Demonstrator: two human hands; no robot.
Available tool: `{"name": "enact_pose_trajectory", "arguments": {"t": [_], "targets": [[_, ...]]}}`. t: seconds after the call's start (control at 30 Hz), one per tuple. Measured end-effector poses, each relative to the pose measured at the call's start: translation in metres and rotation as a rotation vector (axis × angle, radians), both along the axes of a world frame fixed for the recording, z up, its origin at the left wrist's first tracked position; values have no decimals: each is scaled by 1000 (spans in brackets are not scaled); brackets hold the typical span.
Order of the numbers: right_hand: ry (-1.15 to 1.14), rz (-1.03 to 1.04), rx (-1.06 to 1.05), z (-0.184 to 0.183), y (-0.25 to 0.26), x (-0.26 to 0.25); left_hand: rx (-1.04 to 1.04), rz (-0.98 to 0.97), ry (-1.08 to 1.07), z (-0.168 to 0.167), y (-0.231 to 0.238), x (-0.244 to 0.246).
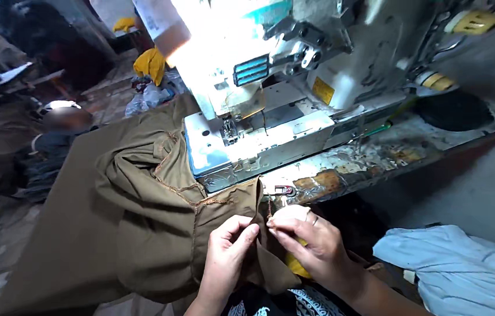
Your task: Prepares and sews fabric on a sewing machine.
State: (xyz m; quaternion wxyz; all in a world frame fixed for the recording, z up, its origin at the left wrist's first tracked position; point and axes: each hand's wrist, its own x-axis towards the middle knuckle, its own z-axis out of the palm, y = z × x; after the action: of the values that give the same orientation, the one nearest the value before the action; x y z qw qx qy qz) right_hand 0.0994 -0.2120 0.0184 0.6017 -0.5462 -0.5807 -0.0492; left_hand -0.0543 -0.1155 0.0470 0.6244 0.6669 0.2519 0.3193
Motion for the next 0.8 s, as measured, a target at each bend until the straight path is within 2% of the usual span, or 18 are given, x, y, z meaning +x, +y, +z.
{"name": "enact_pose_trajectory", "arguments": {"t": [0.13,0.23,0.3,0.37,0.5,0.53,0.6,0.67,0.73,0.8], "targets": [[-260,-97,-20,0,5,-4,255,-72,80,1,-1,-4],[-337,-142,-59,-2,7,-6,316,-45,146,-2,-3,-3],[-304,-125,-73,-4,7,-4,318,-33,156,-6,-5,1],[-74,-36,-96,-11,1,1,266,-50,144,-9,-8,6],[776,144,-196,-35,-28,23,-6,-134,150,-5,-15,12],[922,172,-221,-39,-33,29,-69,-152,153,-3,-16,14],[1018,247,-325,-35,-37,30,-147,-168,162,-3,-22,15],[888,193,-455,-22,-33,23,-167,-175,165,-5,-28,16],[576,-1,-604,-16,-26,14,-178,-161,105,-5,-30,15],[241,-165,-624,-30,-22,8,-210,-114,-53,9,-22,10]]}}
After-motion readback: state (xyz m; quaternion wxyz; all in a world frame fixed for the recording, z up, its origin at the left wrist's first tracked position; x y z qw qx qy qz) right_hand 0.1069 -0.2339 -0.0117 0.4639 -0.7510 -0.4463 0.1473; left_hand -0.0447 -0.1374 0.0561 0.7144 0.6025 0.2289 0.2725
